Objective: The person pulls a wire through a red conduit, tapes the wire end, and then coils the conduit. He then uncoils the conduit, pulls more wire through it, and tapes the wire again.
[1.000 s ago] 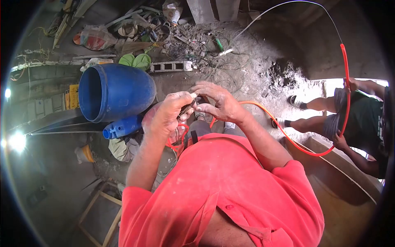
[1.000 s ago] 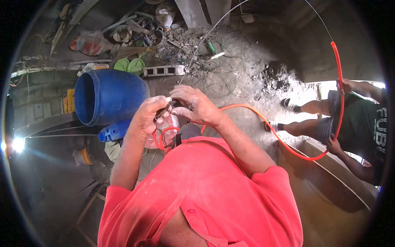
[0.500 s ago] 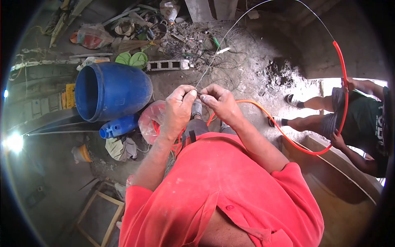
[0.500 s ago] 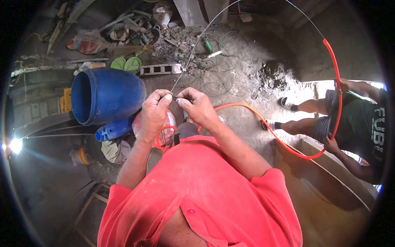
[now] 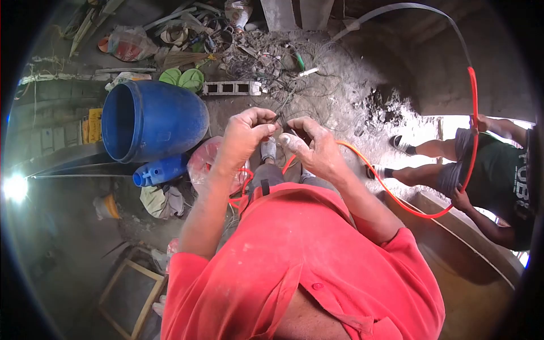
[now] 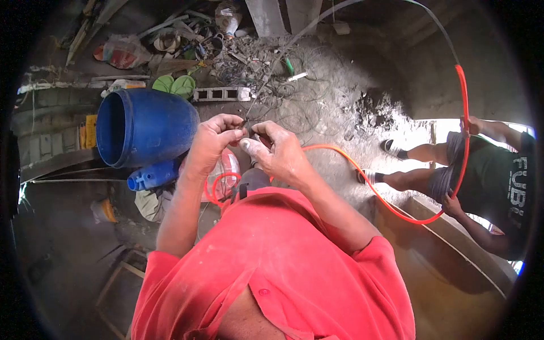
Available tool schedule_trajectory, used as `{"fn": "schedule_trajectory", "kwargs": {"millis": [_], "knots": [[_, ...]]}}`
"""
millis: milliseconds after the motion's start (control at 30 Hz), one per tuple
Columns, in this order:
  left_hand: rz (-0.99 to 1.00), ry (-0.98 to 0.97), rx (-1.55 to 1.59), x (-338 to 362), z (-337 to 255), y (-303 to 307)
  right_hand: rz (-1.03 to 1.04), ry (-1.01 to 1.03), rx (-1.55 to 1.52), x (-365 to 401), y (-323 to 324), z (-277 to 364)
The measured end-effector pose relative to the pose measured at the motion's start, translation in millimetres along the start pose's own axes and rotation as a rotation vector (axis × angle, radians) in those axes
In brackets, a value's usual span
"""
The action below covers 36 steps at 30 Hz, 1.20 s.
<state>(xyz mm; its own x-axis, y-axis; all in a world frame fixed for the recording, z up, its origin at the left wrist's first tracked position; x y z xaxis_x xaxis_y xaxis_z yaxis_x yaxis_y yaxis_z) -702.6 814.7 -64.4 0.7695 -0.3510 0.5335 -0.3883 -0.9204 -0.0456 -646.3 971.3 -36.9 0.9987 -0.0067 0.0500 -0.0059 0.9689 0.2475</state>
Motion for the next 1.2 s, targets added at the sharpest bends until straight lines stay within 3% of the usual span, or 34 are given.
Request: {"fn": "schedule_trajectory", "kwargs": {"millis": [67, 167, 233, 267, 300, 333, 367, 400, 433, 467, 500, 567, 600, 633, 667, 700, 733, 867, 900, 967, 1033, 1067, 1133, 1200], "knots": [[-0.016, -0.076, -0.101, -4.5, 9.6, -2.0, 0.169, 0.003, -0.035, -5.2, -6.3, 14.1], [0.004, -0.176, -0.327, 6.8, 4.6, -11.2, 0.212, -0.019, -0.071, -20.9, -13.5, 18.3], [0.038, -0.091, -0.075, 14.6, 1.3, -15.2, 0.298, 0.022, -0.14, -34.3, -22.9, 19.1], [-0.032, 0.036, -0.295, 12.4, 9.8, -6.9, 0.289, 0.033, -0.12, -40.1, -26.4, 10.7], [-0.034, 0.036, -0.294, 9.4, 13.2, -7.5, 0.281, 0.045, -0.1, -45.7, -28.6, 5.5], [-0.163, -0.016, -0.235, 6.1, 16.6, 0.9, 0.237, 0.172, -0.057, -51.3, -27.8, 11.4], [-0.291, -0.067, -0.177, 6.4, 20.0, 9.8, 0.24, 0.173, -0.06, -53.2, -29.7, 14.5], [-0.474, -0.149, -0.305, 11.6, 16.4, 20.1, 0.212, 0.013, -0.19, -54.7, -29.0, 8.3], [-0.474, -0.149, -0.307, 11.4, 19.6, 22.0, 0.181, -0.146, -0.318, -54.4, -29.0, -0.7], [-0.454, -0.193, -0.257, 13.4, 14.1, 22.1, 0.115, -0.233, -0.482, -54.8, -27.1, -19.4], [-0.434, -0.236, -0.208, 15.4, 8.3, 22.8, 0.116, -0.232, -0.482, -55.5, -25.8, -28.6], [-0.42, -0.225, -0.265, 14.8, 6.5, 26.3, -0.128, -0.277, -0.363, -53.3, -2.2, -54.4], [-0.348, -0.329, -0.332, 11.8, 3.3, 23.9, -0.088, -0.159, -0.141, -54.0, 2.4, -59.3], [-0.273, -0.432, -0.398, 11.4, -1.1, 18.0, -0.087, -0.16, -0.143, -50.9, -0.5, -70.2], [-0.271, -0.434, -0.402, 12.8, -8.0, 15.8, 0.012, -0.004, -0.152, -49.7, -9.2, -63.4], [-0.226, -0.266, -0.223, 10.8, -6.8, 15.0, 0.108, 0.148, -0.16, -44.8, -16.4, -49.4], [-0.178, -0.096, -0.045, 8.2, -0.6, 11.5, 0.216, 0.131, -0.274, -39.2, -24.3, -44.9], [0.002, 0.059, 0.087, 2.4, -1.7, 5.7, 0.358, -0.042, -0.559, -41.2, -40.1, -42.0], [0.031, 0.046, 0.077, 2.4, -6.5, -0.4, 0.353, -0.039, -0.562, -41.9, -38.7, -42.1], [0.065, 0.036, 0.066, 0.3, -5.7, -11.7, 0.23, 0.048, -0.181, -44.5, -23.0, -38.2], [-0.165, -0.321, -0.229, 2.2, -25.9, -10.1, 0.11, 0.157, -0.082, -42.8, -19.5, -28.1], [-0.159, -0.32, -0.228, 1.8, -25.8, -14.3, -0.005, 0.263, 0.018, -39.4, -13.9, -18.9], [-0.393, -0.498, -0.44, 12.6, -40.9, -10.9, -0.024, 0.267, 0.011, -35.1, -18.4, -18.4], [-0.438, -0.563, -0.507, 15.1, -44.5, -9.0, -0.026, 0.279, 0.007, -35.5, -19.8, -9.7]]}}
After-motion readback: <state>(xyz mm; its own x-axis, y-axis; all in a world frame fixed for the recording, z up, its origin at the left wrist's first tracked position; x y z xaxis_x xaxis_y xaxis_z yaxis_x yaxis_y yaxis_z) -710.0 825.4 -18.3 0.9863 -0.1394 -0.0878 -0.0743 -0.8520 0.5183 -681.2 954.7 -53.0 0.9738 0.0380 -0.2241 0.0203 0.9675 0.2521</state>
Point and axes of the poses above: each hand's wrist, its own x-axis away from the middle knuckle, its own y-axis out of the back of the hand, z = x × y, the point moved 8 cm from there along -x, towards the middle knuckle, and after that the axes turned 7 degrees about y, right-handed, at the moved point
